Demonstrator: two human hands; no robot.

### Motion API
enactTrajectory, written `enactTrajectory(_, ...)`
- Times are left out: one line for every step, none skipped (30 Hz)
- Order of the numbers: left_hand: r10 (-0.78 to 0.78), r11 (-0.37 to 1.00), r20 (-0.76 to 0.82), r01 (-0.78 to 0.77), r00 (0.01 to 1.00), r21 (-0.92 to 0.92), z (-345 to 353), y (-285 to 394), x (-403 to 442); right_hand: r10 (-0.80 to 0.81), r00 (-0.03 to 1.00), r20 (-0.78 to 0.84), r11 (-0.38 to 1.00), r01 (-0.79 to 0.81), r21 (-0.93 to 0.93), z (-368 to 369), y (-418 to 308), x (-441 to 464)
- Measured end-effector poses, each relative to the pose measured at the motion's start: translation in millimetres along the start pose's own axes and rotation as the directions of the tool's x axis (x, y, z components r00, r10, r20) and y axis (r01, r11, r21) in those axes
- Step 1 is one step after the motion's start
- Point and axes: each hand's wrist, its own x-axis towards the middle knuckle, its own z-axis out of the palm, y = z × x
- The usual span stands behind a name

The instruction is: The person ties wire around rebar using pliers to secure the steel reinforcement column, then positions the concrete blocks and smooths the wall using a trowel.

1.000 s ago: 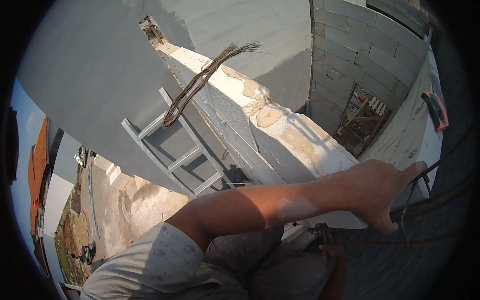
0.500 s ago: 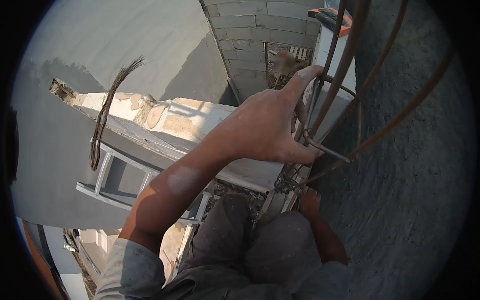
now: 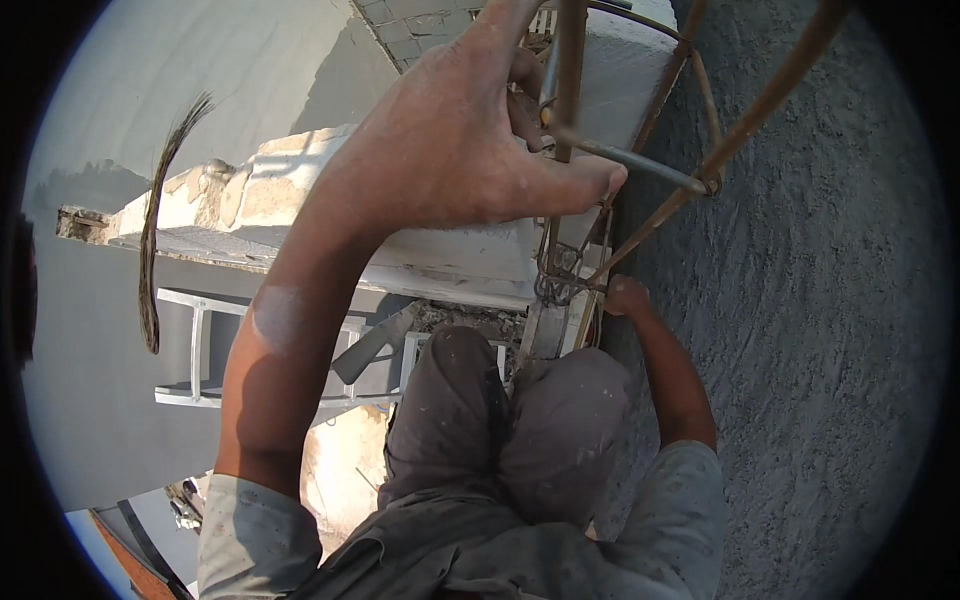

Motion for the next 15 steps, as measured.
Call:
enactTrajectory(-0.007,1.0,0.009,0.006,1.0,0.003,-1,0,0,0.0,1.0,-0.004,1.0,0.0,0.001,-30,-26,-18)
enactTrajectory(-0.013,1.0,0.016,0.012,1.0,0.006,-1,1,0,0.001,1.0,-0.009,1.0,-0.001,0.0,-50,-42,-29)
enactTrajectory(-0.019,1.0,0.02,0.019,1.0,0.012,-2,1,-1,0.145,0.941,0.304,0.932,-0.234,0.278,-49,-39,-25)
enactTrajectory(-0.009,1.0,0.008,0.009,1.0,0.014,0,0,-3,0.168,0.774,0.611,0.74,-0.508,0.44,-49,-36,-21)
enactTrajectory(0.005,1.0,-0.007,-0.005,1.0,0.018,1,-1,-3,0.065,0.539,0.84,0.469,-0.759,0.451,-50,-33,-17)
enactTrajectory(0.022,0.999,-0.026,-0.021,0.999,0.028,1,-2,-2,0.029,0.537,0.843,0.425,-0.77,0.476,-48,-30,-15)
enactTrajectory(0.032,0.998,-0.044,-0.03,0.999,0.048,2,-2,-1,-0.011,0.531,0.847,0.378,-0.782,0.495,-41,-28,-21)
enactTrajectory(0.036,0.997,-0.06,-0.033,0.998,0.064,3,-3,-2,-0.05,0.519,0.853,0.331,-0.798,0.504,-33,-26,-24)
enactTrajectory(0.04,0.997,-0.074,-0.034,0.996,0.075,5,-4,-3,0.025,0.577,0.816,0.495,-0.717,0.491,-45,-39,-31)
enactTrajectory(0.03,0.997,-0.056,-0.026,0.998,0.074,6,-4,-4,0.087,0.638,0.765,0.642,-0.624,0.446,-80,-70,-47)
enactTrajectory(0.027,0.997,-0.039,-0.024,0.999,0.073,5,-4,-3,0.134,0.703,0.699,0.767,-0.52,0.376,-98,-86,-58)
enactTrajectory(0.029,0.997,-0.026,-0.027,0.999,0.074,2,-3,-2,0.14,0.878,0.458,0.9,-0.305,0.31,-86,-79,-64)
enactTrajectory(0.025,1.0,0.065,-0.026,0.998,0.015,-9,4,-1,0.071,0.98,0.184,0.981,-0.102,0.163,-64,-70,-70)
enactTrajectory(0.023,0.999,0.154,-0.017,0.988,-0.041,-27,15,-1,-0.069,0.994,-0.079,0.997,0.066,-0.046,-49,-66,-72)
enactTrajectory(0.034,0.998,0.168,-0.023,0.985,-0.066,-31,20,-4,-0.072,0.991,-0.11,0.995,0.064,-0.076,-45,-68,-71)
